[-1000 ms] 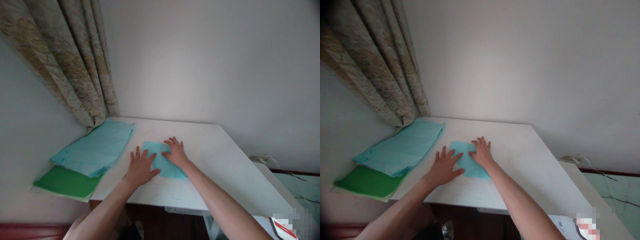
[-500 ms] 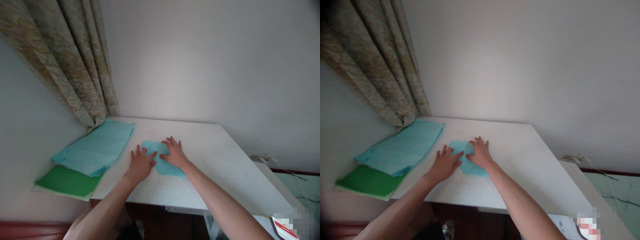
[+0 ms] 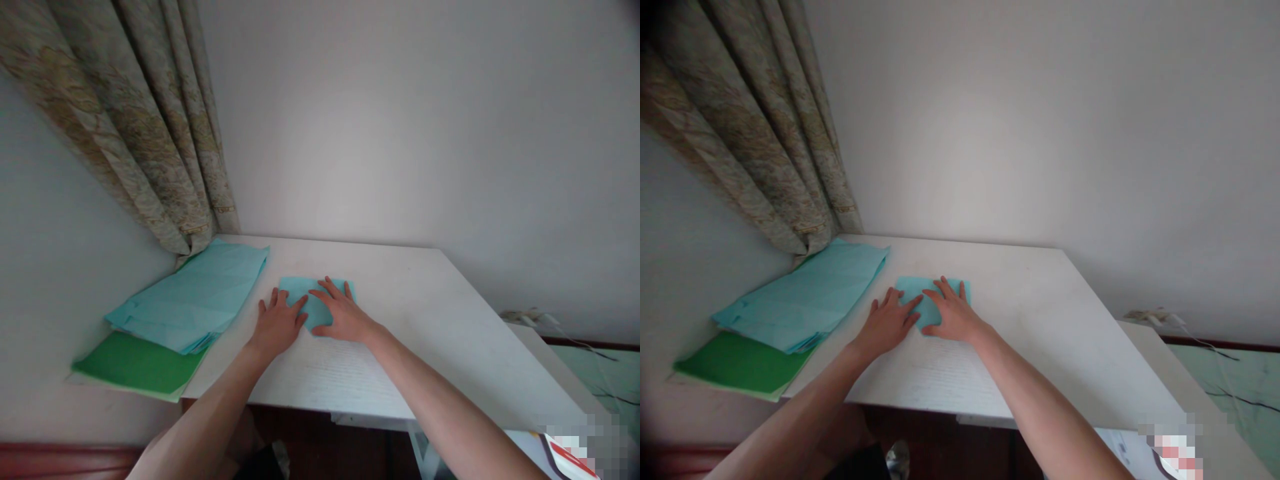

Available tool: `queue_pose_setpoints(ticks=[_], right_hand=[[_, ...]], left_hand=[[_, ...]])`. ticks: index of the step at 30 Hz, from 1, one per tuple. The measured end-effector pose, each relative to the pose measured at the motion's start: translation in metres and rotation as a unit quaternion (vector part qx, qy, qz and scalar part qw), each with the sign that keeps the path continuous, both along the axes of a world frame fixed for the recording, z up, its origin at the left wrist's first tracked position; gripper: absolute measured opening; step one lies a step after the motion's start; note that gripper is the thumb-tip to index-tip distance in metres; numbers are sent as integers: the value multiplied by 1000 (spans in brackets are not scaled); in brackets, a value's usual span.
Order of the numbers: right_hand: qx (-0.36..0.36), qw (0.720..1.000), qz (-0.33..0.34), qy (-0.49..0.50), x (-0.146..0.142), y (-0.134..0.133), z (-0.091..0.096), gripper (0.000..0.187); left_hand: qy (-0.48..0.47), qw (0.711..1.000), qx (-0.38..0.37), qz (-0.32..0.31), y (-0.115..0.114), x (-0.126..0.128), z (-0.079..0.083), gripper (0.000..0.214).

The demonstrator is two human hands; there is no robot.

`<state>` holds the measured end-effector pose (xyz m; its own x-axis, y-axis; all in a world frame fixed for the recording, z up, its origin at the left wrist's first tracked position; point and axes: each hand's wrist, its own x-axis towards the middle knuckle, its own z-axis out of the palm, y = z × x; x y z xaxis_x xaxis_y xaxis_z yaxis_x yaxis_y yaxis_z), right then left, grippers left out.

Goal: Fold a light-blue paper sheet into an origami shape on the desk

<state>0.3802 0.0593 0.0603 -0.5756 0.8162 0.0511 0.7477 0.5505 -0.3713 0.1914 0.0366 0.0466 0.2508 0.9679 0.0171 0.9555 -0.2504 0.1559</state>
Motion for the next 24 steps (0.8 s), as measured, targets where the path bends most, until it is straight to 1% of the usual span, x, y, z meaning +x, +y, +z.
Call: queue_pose_setpoints(ticks=[4,7,10,15,20,24], right_hand=[[-8,1000,7,-1,0,0,0,86],[-27,1000,11,-8,0,0,0,84],[-42,999,19,-12,1,-2,2,77],[-37,999,8,-10,2,-2,2,72],[-22,999,-34,-17,5,4,-5,74],[-12,994,-103,-24,7,9,-8,63]], left_hand=[[10,1000,15,-22,1,1,-3,45],[6,999,12,-45,1,0,-4,47],[-4,998,-4,-61,1,-3,-3,51],[-3,997,-38,-68,0,-6,-2,59],[-3,997,-43,-67,1,-7,-4,59],[-6,997,-50,-65,2,-9,-5,59]])
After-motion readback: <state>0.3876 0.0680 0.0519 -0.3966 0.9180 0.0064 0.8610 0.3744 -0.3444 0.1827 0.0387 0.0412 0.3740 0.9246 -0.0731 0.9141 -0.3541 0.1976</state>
